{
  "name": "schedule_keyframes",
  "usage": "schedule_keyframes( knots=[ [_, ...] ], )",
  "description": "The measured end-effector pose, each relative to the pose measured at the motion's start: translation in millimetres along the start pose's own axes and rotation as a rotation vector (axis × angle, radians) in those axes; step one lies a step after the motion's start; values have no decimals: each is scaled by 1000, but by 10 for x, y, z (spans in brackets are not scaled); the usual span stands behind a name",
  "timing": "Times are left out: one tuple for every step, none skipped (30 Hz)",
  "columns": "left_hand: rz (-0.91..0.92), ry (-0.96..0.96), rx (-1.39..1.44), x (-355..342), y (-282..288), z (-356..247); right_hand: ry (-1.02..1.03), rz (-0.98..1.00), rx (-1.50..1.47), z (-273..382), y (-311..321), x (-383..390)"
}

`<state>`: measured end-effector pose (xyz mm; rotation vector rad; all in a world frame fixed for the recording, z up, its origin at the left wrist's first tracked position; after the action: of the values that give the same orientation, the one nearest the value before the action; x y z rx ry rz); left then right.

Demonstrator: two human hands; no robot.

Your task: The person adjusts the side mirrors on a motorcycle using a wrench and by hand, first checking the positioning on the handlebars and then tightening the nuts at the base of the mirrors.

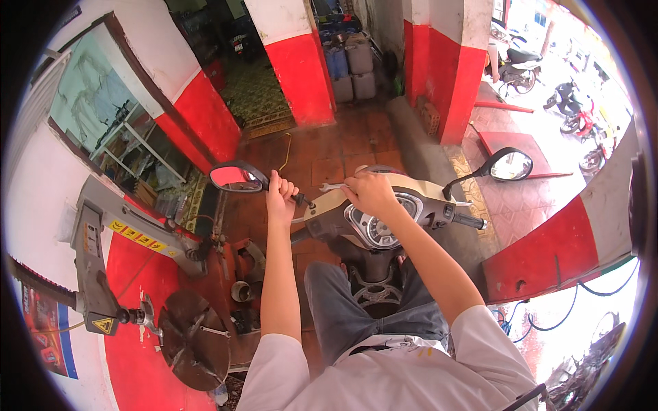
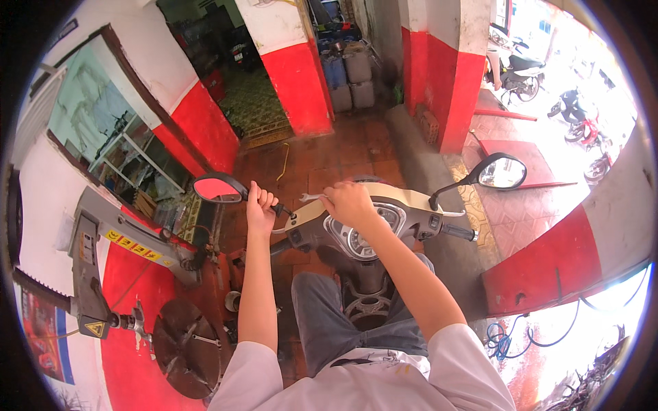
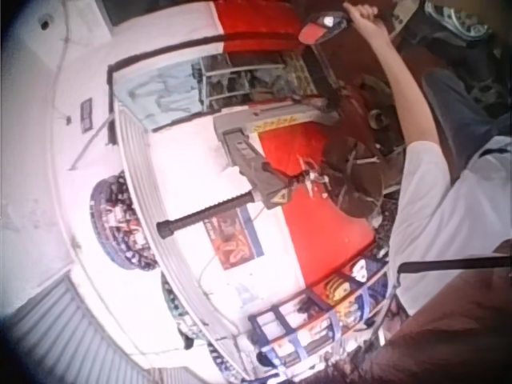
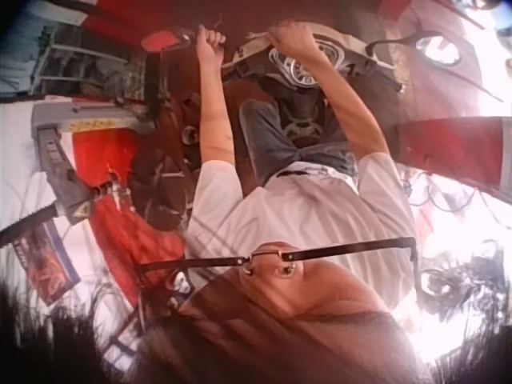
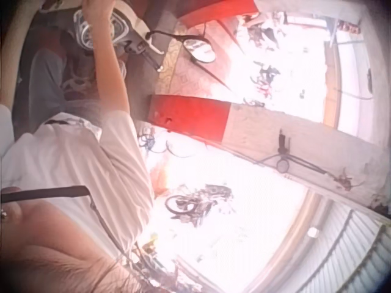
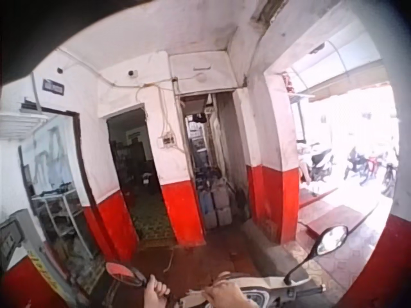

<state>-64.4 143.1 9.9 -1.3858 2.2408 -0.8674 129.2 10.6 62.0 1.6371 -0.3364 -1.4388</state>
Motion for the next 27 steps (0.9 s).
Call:
schedule_keyframes(
  knots=[
    [24, -14, -5, -18, -19, -24, -48, 102, -4, 24, -58, 37],
    [36, -25, -10, 2, 3, -37, -49, 142, -25, 131, -74, 37],
    [39, -22, 24, -8, 25, -35, -50, 182, -47, 233, -108, 34],
    [15, -24, 33, 23, 77, -21, -49, 222, -70, 335, -169, 42],
    [9, -23, 40, -1, 44, 0, -37, 205, -67, 399, -155, 48],
    [1, -23, 46, -10, 23, 13, -51, 210, -55, 418, -164, 47],
    [-12, -27, 38, -5, 17, 12, -64, 216, -42, 431, -186, 47],
    [-1, -25, 37, -11, 12, 13, -73, 220, -32, 437, -213, 45],
    [11, -24, 35, -18, 6, 16, -76, 185, -35, 416, -233, 64],
    [22, -23, 34, -29, -1, 20, -78, 151, -38, 375, -256, 99],
    [22, -19, 41, -39, -3, 18, -83, 117, -45, 379, -247, 105],
    [15, -19, 41, -35, 9, 7, -81, 118, -48, 395, -268, 109],
    [9, -19, 40, -30, 19, -4, -78, 118, -52, 409, -288, 114],
    [5, -15, 44, -26, 23, 13, -79, 122, -51, 417, -298, 133],
    [2, -17, 45, -22, 25, 23, -78, 111, -43, 421, -300, 140],
    [0, -19, 46, -21, 26, 31, -76, 99, -35, 419, -305, 136],
    [-5, -25, 47, -17, 27, 17, -70, 87, -29, 421, -297, 106],
    [1, -21, 44, -16, 18, 15, -61, 121, -18, 412, -317, 80],
    [6, -16, 41, -16, 10, 15, -52, 154, -7, 390, -331, 50],
    [10, -13, 40, -10, 13, 14, -41, 189, 3, 372, -334, 8],
    [14, -14, 39, 0, 23, 5, 0, 202, 17, 366, -319, -54],
    [16, -16, 38, 14, 40, -11, 43, 216, 29, 352, -304, -126],
    [23, -16, 38, 15, 32, -11, 82, 228, 47, 314, -289, -180],
    [19, -15, 44, 20, 38, -12, 86, 237, 16, 254, -307, -224],
    [13, -15, 49, 29, 48, -15, 92, 246, -16, 202, -345, -268],
    [11, -12, 53, 13, 42, -1, 94, 255, -45, 128, -405, -287],
    [12, -6, 57, -5, 7, 21, 97, 264, -65, 36, -485, -287]
  ],
)
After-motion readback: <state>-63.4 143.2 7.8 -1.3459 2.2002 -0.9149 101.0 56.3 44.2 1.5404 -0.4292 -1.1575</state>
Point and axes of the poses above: each hand's wrist, its own x-axis away from the middle knuckle, its own y-axis out of the back of the hand, z = x × y, the point moved 8 cm from there along -x, towards the middle knuckle, and after that the axes turned 12 degrees about y, right-handed, at the moved point
